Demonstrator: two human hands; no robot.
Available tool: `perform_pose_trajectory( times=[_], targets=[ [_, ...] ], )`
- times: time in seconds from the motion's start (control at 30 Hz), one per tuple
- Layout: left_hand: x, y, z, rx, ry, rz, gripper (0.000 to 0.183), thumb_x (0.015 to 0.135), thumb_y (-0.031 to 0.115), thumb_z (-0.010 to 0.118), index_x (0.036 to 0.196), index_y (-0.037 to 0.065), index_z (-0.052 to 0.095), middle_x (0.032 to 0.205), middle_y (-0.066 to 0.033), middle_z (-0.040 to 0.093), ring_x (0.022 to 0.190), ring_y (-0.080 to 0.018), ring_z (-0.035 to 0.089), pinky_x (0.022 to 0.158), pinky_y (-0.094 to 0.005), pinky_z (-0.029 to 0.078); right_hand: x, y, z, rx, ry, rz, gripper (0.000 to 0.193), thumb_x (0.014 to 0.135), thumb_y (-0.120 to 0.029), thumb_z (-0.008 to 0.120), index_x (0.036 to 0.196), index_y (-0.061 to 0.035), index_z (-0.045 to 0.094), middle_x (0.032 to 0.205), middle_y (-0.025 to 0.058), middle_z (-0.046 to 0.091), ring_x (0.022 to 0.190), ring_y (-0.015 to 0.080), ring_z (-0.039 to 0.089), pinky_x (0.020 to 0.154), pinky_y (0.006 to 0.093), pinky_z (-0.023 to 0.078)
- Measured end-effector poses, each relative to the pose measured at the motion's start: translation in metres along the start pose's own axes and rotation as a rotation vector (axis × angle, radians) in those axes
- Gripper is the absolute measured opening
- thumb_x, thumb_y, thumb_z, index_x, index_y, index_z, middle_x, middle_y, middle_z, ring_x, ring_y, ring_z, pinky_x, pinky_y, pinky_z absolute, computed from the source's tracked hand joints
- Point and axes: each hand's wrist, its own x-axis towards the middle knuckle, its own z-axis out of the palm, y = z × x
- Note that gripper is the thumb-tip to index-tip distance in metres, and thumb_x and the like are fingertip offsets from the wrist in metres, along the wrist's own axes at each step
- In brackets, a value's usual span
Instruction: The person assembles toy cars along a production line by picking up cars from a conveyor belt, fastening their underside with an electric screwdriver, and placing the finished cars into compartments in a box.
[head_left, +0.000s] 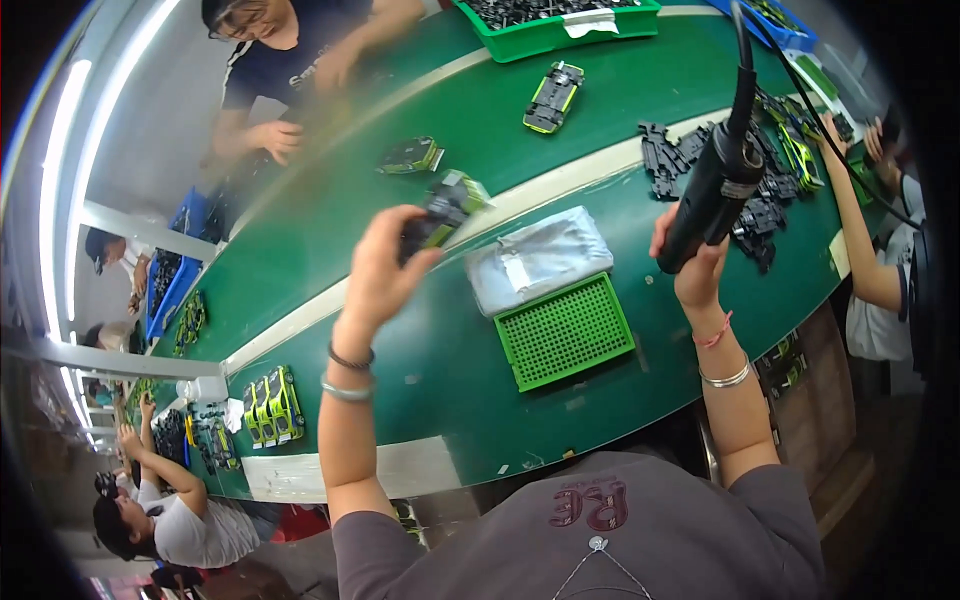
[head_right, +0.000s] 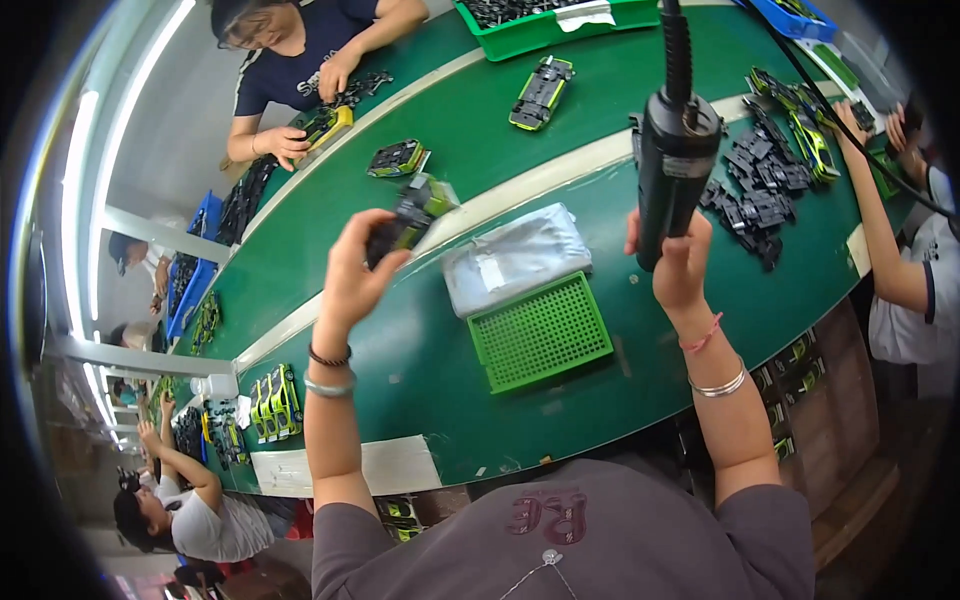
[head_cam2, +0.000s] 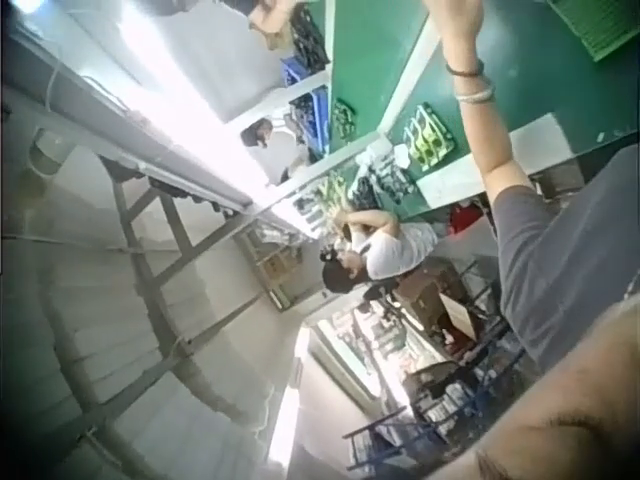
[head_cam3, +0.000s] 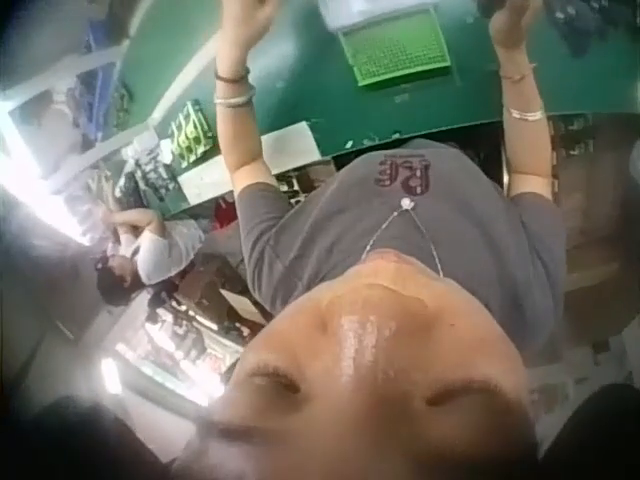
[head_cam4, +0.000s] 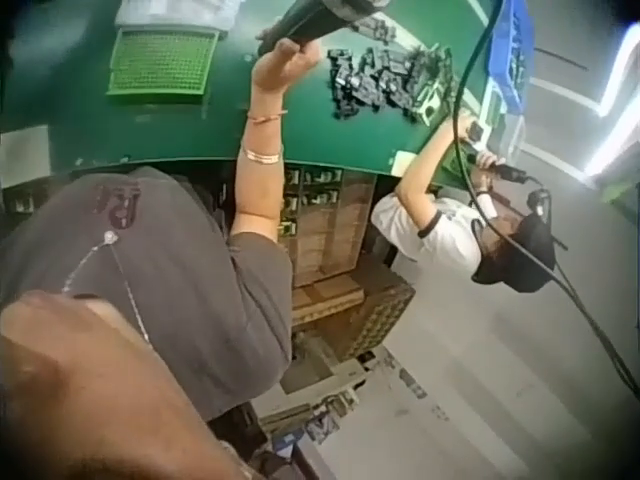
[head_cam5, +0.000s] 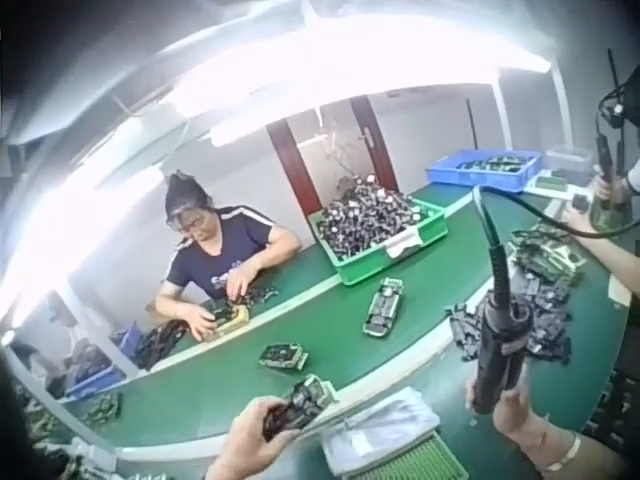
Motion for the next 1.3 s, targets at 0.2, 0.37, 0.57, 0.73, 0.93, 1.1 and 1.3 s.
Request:
perform_pose_trajectory(
  times=[0.2,0.37,0.57,0.73,0.93,1.1,1.3],
  targets=[
    [-0.004,0.051,0.047,0.057,-0.254,0.186,0.049,0.07,0.011,0.07,0.117,0.008,0.054,0.109,-0.0149,0.054,0.097,-0.0311,0.054,0.081,-0.0376,0.046,-0.003,0.001,-0.002,0.041,-0.004,-0.025,0.076,0.076,-0.071,0.049,0.084,0.0047,0.054,0.066,0.0067,0.055,0.055,0.0111,0.053,0.05,0.023,0.043],
    [-0.008,0.047,0.061,0.114,-0.246,0.21,0.05,0.07,0.012,0.071,0.117,0.009,0.055,0.109,-0.0142,0.054,0.098,-0.0311,0.053,0.083,-0.038,0.045,-0.002,-0.004,-0.001,0.055,-0.033,-0.049,0.071,0.076,-0.068,0.052,0.082,0.0028,0.053,0.066,0.0052,0.055,0.056,0.0104,0.053,0.05,0.023,0.042],
    [-0.008,0.047,0.069,0.082,-0.174,0.247,0.046,0.072,0.017,0.07,0.115,0.009,0.056,0.108,-0.016,0.053,0.102,-0.0316,0.05,0.086,-0.0386,0.043,-0.003,-0.005,-0.001,0.058,-0.029,-0.044,0.058,0.078,-0.058,0.057,0.079,0.0,0.053,0.064,0.0033,0.055,0.055,0.0084,0.052,0.049,0.0213,0.041],
    [0.018,0.062,0.075,-0.05,-0.094,0.063,0.039,0.074,0.025,0.07,0.104,0.003,0.058,0.101,-0.0139,0.056,0.098,-0.0298,0.051,0.083,-0.037,0.043,-0.003,-0.004,-0.001,0.048,-0.037,-0.022,0.057,0.078,-0.057,0.058,0.08,-0.0006,0.053,0.063,0.0021,0.055,0.054,0.007,0.052,0.048,0.0199,0.04],
    [0.038,0.054,0.089,-0.055,-0.304,-0.08,0.034,0.075,0.027,0.07,0.096,0.003,0.058,0.091,-0.0128,0.057,0.089,-0.0279,0.051,0.077,-0.0373,0.043,-0.002,-0.005,0.002,0.108,-0.007,-0.032,0.058,0.078,-0.058,0.058,0.081,0.0,0.053,0.063,0.0024,0.055,0.054,0.0075,0.052,0.049,0.0205,0.041],
    [0.035,0.058,0.092,-0.107,-0.343,-0.108,0.033,0.077,0.027,0.068,0.096,0.002,0.058,0.09,-0.0143,0.058,0.089,-0.0288,0.052,0.077,-0.0378,0.043,-0.001,-0.006,0.0,0.113,-0.004,-0.017,0.054,0.079,-0.053,0.059,0.081,0.0002,0.053,0.063,0.0025,0.055,0.054,0.0076,0.052,0.049,0.021,0.042],
    [0.039,0.065,0.087,0.054,-0.343,-0.06,0.036,0.077,0.028,0.068,0.098,0.0,0.058,0.091,-0.0162,0.058,0.091,-0.0302,0.054,0.08,-0.0376,0.044,-0.002,-0.003,-0.002,0.122,0.004,-0.012,0.039,0.08,-0.039,0.059,0.079,-0.0002,0.053,0.064,0.0021,0.055,0.054,0.0068,0.052,0.048,0.0201,0.041]
  ],
)
